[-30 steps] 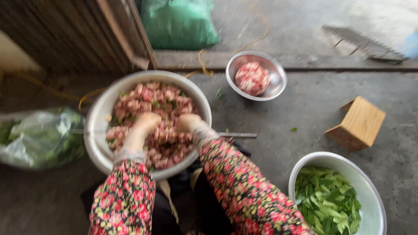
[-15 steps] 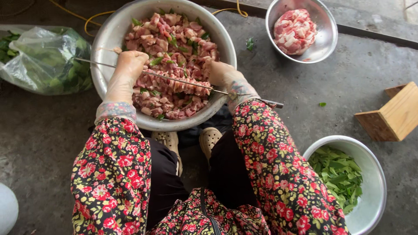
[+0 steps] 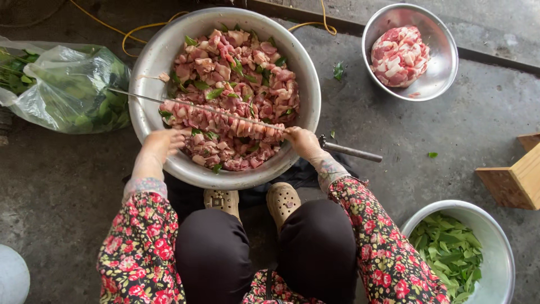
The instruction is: The person threads pieces of raw meat and green leaves onto metal skewers from a large bowl. They continue adding pieces along the length of the skewer, occasionally adjusting the arrangement with gloved hands.
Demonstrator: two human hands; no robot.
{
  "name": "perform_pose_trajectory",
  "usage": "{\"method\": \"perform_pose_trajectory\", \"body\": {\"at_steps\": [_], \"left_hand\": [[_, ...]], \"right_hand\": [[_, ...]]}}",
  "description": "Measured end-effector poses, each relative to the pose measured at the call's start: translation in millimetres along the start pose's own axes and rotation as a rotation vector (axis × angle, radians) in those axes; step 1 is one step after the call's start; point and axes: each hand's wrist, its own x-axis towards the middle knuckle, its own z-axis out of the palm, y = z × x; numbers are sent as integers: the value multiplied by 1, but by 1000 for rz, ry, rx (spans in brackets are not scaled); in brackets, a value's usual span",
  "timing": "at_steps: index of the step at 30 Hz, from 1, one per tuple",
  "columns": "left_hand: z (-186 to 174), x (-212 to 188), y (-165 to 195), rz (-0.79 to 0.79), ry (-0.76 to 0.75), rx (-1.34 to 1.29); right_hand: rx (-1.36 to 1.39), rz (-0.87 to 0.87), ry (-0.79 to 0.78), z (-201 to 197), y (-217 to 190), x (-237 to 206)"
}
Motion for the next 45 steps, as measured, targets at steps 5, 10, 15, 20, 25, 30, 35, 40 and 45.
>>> {"method": "perform_pose_trajectory", "body": {"at_steps": [5, 10, 15, 20, 25, 30, 35, 40, 45], "left_hand": [[20, 19, -37, -84, -59, -245], [56, 45, -41, -229, -7, -325], [119, 56, -50, -40, 32, -783], [125, 64, -51, 128, -211, -763], [115, 66, -26, 246, -115, -308], [115, 43, 28, 376, -222, -230], [97, 44, 101, 388, -460, 113], [102, 96, 133, 435, -202, 1327], [174, 135, 46, 1280, 178, 1224]], "right_hand": [[176, 262, 202, 14, 4, 16], [284, 331, 178, 22, 14, 35], [381, 544, -1, 28, 26, 43], [159, 79, 399, 32, 17, 12], [194, -126, 171, 2, 1, -5], [140, 180, 214, 10, -16, -5], [420, 297, 415, 21, 20, -25], [544, 259, 541, -1, 50, -23], [390, 12, 648, -16, 34, -18]]}}
